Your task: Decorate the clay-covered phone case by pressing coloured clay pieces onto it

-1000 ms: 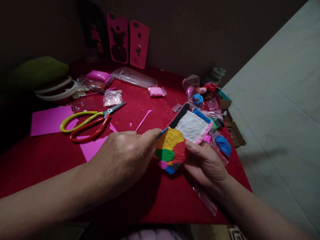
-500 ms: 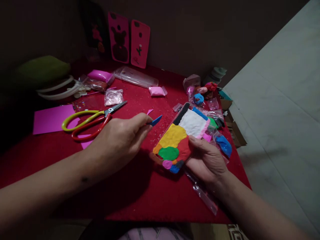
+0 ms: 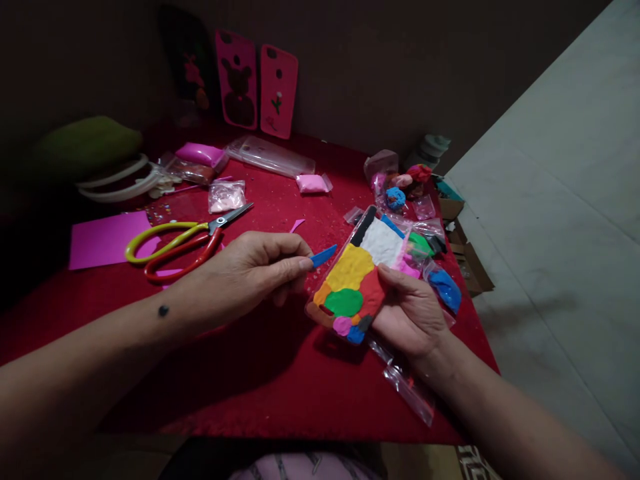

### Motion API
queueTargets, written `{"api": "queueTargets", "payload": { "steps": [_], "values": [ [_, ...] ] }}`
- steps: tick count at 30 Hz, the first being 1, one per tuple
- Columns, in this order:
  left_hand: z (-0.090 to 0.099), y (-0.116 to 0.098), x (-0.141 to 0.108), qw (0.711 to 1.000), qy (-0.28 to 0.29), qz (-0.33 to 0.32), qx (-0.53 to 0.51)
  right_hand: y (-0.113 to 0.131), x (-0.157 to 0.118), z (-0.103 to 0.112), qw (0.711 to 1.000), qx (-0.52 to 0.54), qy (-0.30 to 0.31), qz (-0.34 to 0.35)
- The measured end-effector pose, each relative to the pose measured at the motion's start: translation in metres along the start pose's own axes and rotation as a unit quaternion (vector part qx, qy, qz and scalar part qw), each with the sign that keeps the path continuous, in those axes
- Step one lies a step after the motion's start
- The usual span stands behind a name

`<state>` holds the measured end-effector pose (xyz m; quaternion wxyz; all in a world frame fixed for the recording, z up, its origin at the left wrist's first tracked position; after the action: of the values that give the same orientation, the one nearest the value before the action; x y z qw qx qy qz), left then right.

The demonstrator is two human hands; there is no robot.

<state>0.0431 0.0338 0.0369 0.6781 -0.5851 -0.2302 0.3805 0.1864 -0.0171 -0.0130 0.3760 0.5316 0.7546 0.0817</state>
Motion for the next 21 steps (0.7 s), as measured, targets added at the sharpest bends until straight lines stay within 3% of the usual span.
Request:
{"api": "queueTargets", "payload": {
  "steps": [7,21],
  "values": [
    [-0.0037,0.0013,-0.0011,0.999,0.027,0.018,-0.008,0.0012,0.0013,0.0075,0.999,-0.020,-0.046,0.007],
    [-0.0093,0.0065,0.0004,0.997,0.046,0.052,0.030,0.0023,0.0028,0.0054,1.000,-0.002,-0.024,0.011]
  ]
}}
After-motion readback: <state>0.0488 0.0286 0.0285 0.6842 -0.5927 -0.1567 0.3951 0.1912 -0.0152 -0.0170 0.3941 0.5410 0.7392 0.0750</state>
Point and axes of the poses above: each hand's wrist, its own x-axis towards the middle knuckle, its own z-axis out of the back of the hand, y = z × x, the point moved 8 cm from there along x, towards the middle knuckle, and after that the axes turned 4 degrees about -x, right-handed, at the moved point
